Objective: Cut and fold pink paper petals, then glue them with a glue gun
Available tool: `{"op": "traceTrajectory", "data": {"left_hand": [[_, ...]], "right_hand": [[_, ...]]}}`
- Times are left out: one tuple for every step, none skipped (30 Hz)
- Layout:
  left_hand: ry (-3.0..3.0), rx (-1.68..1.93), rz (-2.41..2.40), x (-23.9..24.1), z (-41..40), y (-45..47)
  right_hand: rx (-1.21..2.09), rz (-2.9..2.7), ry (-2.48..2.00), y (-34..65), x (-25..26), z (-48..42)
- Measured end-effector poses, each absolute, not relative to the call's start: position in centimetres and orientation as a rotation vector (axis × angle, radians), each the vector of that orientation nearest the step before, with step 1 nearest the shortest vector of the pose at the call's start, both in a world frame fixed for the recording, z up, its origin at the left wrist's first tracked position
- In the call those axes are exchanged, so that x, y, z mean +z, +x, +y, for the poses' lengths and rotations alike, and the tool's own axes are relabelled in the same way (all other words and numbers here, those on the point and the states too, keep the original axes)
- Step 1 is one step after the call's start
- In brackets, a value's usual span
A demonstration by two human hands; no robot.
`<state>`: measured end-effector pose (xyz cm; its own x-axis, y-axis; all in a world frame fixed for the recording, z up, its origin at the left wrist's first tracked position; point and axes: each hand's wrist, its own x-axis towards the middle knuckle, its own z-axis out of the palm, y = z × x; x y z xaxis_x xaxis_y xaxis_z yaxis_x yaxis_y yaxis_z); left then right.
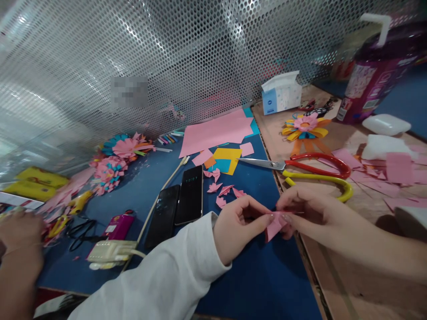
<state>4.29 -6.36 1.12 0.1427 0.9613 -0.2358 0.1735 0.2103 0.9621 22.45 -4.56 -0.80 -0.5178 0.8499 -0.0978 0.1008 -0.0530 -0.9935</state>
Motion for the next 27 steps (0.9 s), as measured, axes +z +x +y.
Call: {"op": "traceTrajectory", "data": {"left_hand": [[1.232, 0.844, 1.306, 1.1, -6.4, 4.2], [1.245, 0.842, 1.313, 1.0, -6.4, 4.2], [1.263, 0.838, 1.318, 1.0, -6.4, 4.1], [1.283, 0.832, 1.321, 0.9, -6.5, 4.0], [1.299, 0.825, 1.324, 0.9, -6.5, 4.0], [1.31, 0.82, 1.325, 0.9, -6.5, 3.9], [1.314, 0.815, 1.325, 0.9, -6.6, 3.9], [1.311, 0.81, 1.328, 0.9, -6.6, 3.9], [1.306, 0.803, 1.332, 0.9, -6.6, 3.8], [1.3, 0.797, 1.335, 0.9, -6.6, 3.9], [1.295, 0.791, 1.335, 0.9, -6.6, 3.9], [1.291, 0.786, 1.335, 0.9, -6.6, 3.9], [1.287, 0.782, 1.332, 0.9, -6.6, 3.9], [1.282, 0.779, 1.328, 0.9, -6.6, 3.9], [1.278, 0.78, 1.324, 0.8, -6.6, 3.9], [1.274, 0.78, 1.322, 0.8, -6.6, 3.9], [1.272, 0.779, 1.32, 0.8, -6.6, 3.9], [1.269, 0.78, 1.32, 0.8, -6.6, 3.8], [1.266, 0.78, 1.32, 0.8, -6.5, 3.8], [1.261, 0.779, 1.32, 0.8, -6.5, 3.8], [1.255, 0.777, 1.322, 0.8, -6.5, 3.8], [1.249, 0.777, 1.323, 0.8, -6.5, 3.8], [1.243, 0.777, 1.324, 0.8, -6.5, 3.8], [1.238, 0.777, 1.325, 0.8, -6.5, 3.8], [1.235, 0.778, 1.324, 0.8, -6.5, 3.8], [1.234, 0.779, 1.324, 0.9, -6.5, 3.9], [1.235, 0.778, 1.325, 0.9, -6.5, 3.9]], "right_hand": [[1.62, -1.631, -1.025, 22.4, -0.9, -4.6], [1.607, -1.629, -1.026, 22.4, -0.9, -4.6], [1.589, -1.634, -1.026, 22.4, -1.0, -4.7], [1.572, -1.655, -1.027, 22.3, -1.1, -4.7], [1.558, -1.691, -1.031, 22.3, -1.2, -4.6], [1.553, -1.735, -1.038, 22.3, -1.2, -4.6], [1.556, -1.777, -1.05, 22.3, -1.2, -4.6], [1.565, -1.809, -1.067, 22.3, -1.1, -4.5], [1.58, -1.827, -1.083, 22.3, -1.0, -4.4], [1.597, -1.831, -1.096, 22.3, -0.8, -4.3], [1.614, -1.828, -1.105, 22.3, -0.6, -4.2], [1.626, -1.827, -1.109, 22.3, -0.4, -4.1], [1.632, -1.831, -1.11, 22.3, -0.2, -4.1], [1.633, -1.84, -1.108, 22.3, -0.1, -4.0], [1.629, -1.851, -1.108, 22.3, 0.0, -4.0], [1.626, -1.862, -1.108, 22.3, 0.0, -4.0], [1.629, -1.871, -1.11, 22.3, 0.1, -4.0], [1.638, -1.879, -1.116, 22.3, 0.1, -3.9], [1.649, -1.885, -1.125, 22.4, 0.0, -3.9], [1.655, -1.893, -1.133, 22.4, 0.0, -3.9], [1.654, -1.903, -1.138, 22.4, 0.0, -3.9], [1.644, -1.916, -1.143, 22.4, 0.0, -3.9], [1.629, -1.93, -1.148, 22.4, 0.0, -3.9], [1.613, -1.942, -1.152, 22.4, 0.0, -3.8], [1.601, -1.951, -1.155, 22.4, 0.0, -3.8], [1.595, -1.956, -1.156, 22.4, 0.0, -3.8], [1.593, -1.959, -1.156, 22.4, 0.1, -3.8]]}}
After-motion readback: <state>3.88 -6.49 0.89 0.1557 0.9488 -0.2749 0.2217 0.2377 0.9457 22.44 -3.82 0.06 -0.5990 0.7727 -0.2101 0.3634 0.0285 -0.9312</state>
